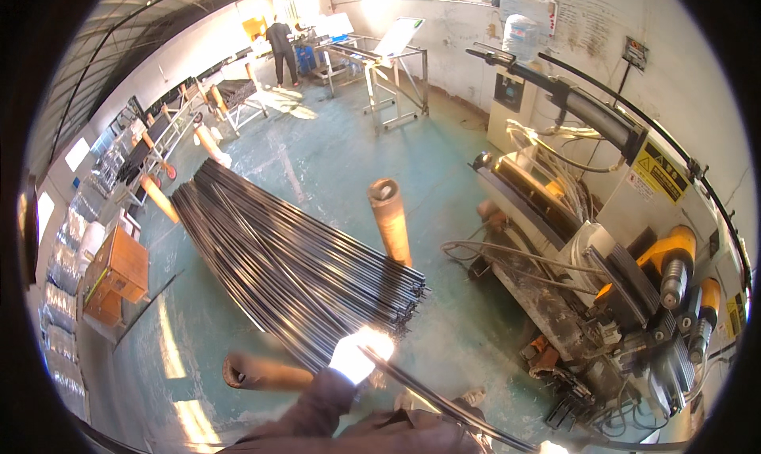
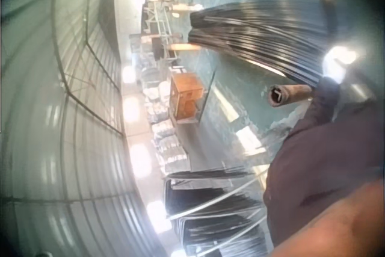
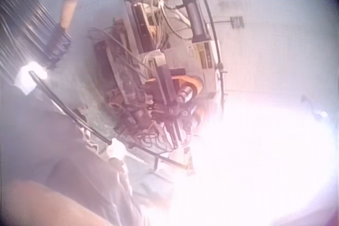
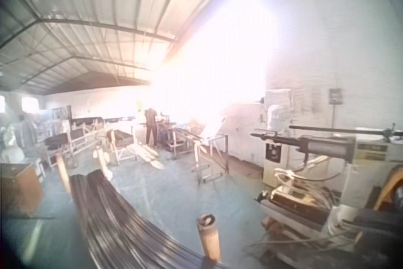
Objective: The person repeatedly picks up bundles of long metal rods from a floor rack and feeds them into a machine with rotating rollers. The rods are processed and then placed into a vertical rack. The person wears gloves and continues the cycle throughout the clip.
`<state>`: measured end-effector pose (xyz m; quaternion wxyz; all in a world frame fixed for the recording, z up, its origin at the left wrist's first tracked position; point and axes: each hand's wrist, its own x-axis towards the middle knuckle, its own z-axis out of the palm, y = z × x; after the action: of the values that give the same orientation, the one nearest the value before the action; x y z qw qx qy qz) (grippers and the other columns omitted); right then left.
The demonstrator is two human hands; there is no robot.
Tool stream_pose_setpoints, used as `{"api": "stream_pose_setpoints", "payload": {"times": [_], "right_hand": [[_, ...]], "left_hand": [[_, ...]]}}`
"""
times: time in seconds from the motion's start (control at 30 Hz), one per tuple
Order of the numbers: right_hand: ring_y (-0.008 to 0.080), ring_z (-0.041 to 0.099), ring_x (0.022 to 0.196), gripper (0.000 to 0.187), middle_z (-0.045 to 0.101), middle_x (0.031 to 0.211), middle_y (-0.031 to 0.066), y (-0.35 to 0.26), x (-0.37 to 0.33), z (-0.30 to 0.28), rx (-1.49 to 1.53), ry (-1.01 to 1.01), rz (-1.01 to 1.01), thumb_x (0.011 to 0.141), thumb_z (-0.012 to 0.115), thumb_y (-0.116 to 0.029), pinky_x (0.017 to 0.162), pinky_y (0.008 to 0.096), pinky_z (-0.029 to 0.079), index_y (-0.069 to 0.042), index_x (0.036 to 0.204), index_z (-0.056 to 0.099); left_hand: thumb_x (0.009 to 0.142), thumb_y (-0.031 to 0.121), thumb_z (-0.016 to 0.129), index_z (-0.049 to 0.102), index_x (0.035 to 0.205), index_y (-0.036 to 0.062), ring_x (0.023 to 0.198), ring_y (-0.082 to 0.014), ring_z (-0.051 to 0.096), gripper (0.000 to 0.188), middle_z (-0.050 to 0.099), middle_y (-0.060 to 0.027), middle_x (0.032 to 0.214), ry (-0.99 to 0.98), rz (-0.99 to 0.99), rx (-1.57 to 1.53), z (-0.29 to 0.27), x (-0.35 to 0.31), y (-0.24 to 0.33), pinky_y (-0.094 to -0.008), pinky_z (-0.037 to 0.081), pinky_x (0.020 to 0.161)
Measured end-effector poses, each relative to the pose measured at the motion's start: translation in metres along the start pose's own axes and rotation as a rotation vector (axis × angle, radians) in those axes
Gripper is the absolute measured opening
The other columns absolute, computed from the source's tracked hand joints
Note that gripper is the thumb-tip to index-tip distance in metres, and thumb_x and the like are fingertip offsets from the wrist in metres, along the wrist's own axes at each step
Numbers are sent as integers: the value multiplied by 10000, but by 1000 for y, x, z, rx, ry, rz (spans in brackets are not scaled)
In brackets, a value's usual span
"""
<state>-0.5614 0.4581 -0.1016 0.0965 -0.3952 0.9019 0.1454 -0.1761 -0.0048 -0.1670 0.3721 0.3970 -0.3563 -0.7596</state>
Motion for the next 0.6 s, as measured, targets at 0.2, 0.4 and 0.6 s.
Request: {"api": "stream_pose_setpoints", "payload": {"times": [0.2,0.4,0.6], "right_hand": [[460,788,1079,273,841,1086,202,170,25,81,1,25,290,987,796,-368,944,564,620,-107,1067,817],[363,793,1057,333,829,1138,218,248,31,120,1062,726,963,1142,692,-246,993,432,639,44,1275,787],[406,735,1205,328,748,1194,219,165,143,57,3137,797,363,971,642,37,1189,625,585,67,1294,688]], "left_hand": [[1112,121,699,690,992,60,783,-187,660,135,672,-41,843,-154,278,-52,147,20,126,-392,571,792],[1172,148,635,696,1198,51,752,-155,620,118,619,6,850,-311,127,-334,306,56,173,-391,555,782],[1154,111,603,696,1302,57,957,-281,701,183,713,-66,984,-451,-120,-223,460,65,85,-591,544,1117]]}}
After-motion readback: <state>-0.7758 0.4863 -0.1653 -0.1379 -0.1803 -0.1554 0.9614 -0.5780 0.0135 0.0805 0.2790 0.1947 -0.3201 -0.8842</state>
